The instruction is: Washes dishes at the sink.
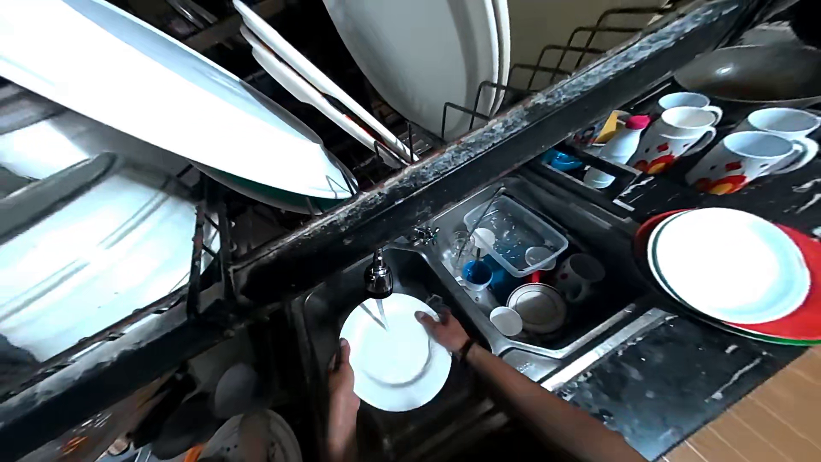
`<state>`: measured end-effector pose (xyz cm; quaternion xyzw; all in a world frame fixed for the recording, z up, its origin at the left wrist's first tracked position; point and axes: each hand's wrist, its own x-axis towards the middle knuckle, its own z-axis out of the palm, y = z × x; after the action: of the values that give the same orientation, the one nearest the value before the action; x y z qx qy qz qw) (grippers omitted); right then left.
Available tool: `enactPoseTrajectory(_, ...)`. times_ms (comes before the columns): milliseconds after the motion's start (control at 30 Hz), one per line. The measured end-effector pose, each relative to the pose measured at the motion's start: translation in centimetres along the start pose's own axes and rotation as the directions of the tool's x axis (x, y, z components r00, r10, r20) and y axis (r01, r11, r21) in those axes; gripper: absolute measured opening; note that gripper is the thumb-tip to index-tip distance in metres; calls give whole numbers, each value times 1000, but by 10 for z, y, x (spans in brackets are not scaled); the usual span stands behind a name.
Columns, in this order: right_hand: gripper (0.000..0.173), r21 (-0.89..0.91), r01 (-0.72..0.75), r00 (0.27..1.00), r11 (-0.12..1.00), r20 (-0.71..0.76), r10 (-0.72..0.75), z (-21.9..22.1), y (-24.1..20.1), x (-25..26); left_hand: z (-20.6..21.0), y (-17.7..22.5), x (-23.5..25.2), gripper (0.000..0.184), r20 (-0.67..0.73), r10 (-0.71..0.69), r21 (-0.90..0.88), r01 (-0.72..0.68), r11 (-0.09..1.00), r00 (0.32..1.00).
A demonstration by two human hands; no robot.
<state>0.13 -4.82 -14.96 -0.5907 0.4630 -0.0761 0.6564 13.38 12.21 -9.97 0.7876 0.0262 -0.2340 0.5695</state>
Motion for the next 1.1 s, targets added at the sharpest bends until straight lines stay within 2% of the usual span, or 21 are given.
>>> enactPoseTrajectory(33, 48, 245, -90, 996, 965, 48, 80, -2, -8, -9, -3, -2, 6, 47, 18, -28, 16, 28, 999, 999)
enactPoseTrajectory(67, 46, 432, -161, 985, 887, 124, 118, -1, -13, -16, -5, -4, 12, 48, 39, -28, 73, 25, 997, 999)
enactPoseTrajectory(100, 46, 557, -193, 978, 808, 173, 114, 2, -17, -23, -5, -6, 18, 47, 64, 13, 177, -25, 984, 998)
enactPoseTrajectory(133, 47, 624, -191, 978, 758, 184, 95, 5, -21, -30, -4, -7, 24, 48, 106, 75, 327, -106, 939, 992)
enactPoseTrajectory(200, 46, 648, -133, 990, 750, 123, 69, 14, -26, -39, 6, -12, 35, 60, 187, 161, 676, -246, 695, 969)
enactPoseTrajectory(267, 44, 624, -84, 996, 777, 81, 43, 21, -29, -42, 26, -25, 41, 68, 295, 219, 762, -367, 534, 930)
enactPoseTrajectory(333, 43, 614, -62, 997, 787, 72, 22, 24, -30, -41, 47, -33, 42, 68, 382, 293, 728, -480, 490, 877)
enactPoseTrajectory(400, 44, 605, -51, 998, 795, 65, 15, 26, -27, -36, 64, -36, 30, 69, 492, 330, 619, -590, 518, 806)
enactPoseTrajectory(500, 44, 621, -20, 998, 784, 56, -19, 28, -16, -24, 80, -33, -1, 60, 694, 341, 392, -730, 559, 634)
enactPoseTrajectory(567, 46, 652, -33, 999, 757, 37, 12, 27, -9, -14, 74, -35, -20, 59, 783, 311, 301, -765, 570, 539)
enactPoseTrajectory(667, 51, 653, -61, 994, 755, -26, 102, 16, -7, -10, 50, -48, -39, 53, 831, 305, 277, -822, 498, 465)
enactPoseTrajectory(733, 52, 653, -33, 991, 757, -76, 109, 9, -7, -11, 28, -67, -34, 49, 802, 383, 316, -870, 378, 458)
enactPoseTrajectory(767, 52, 650, -20, 990, 759, -93, 106, 7, -6, -11, 18, -81, -23, 50, 764, 437, 368, -877, 310, 475)
enactPoseTrajectory(800, 51, 649, -12, 989, 761, -103, 103, 5, -6, -12, 9, -91, -7, 53, 711, 473, 442, -853, 276, 521)
enactPoseTrajectory(833, 50, 648, -12, 990, 762, -98, 98, 5, -5, -14, 3, -93, 10, 56, 661, 451, 524, -799, 295, 600)
enactPoseTrajectory(900, 51, 656, -39, 994, 753, -50, 95, 12, -1, -18, 1, -68, 36, 66, 577, 288, 679, -645, 352, 764)
enactPoseTrajectory(933, 51, 656, -54, 996, 753, -21, 90, 17, 0, -20, 9, -54, 45, 72, 550, 262, 709, -609, 356, 793)
enactPoseTrajectory(1000, 51, 645, -68, 998, 761, 30, 64, 27, -4, -23, 35, -41, 56, 73, 553, 347, 678, -651, 341, 758)
enactPoseTrajectory(1100, 49, 631, -37, 999, 775, 52, 5, 36, -6, -19, 70, -36, 42, 66, 687, 430, 441, -807, 394, 585)
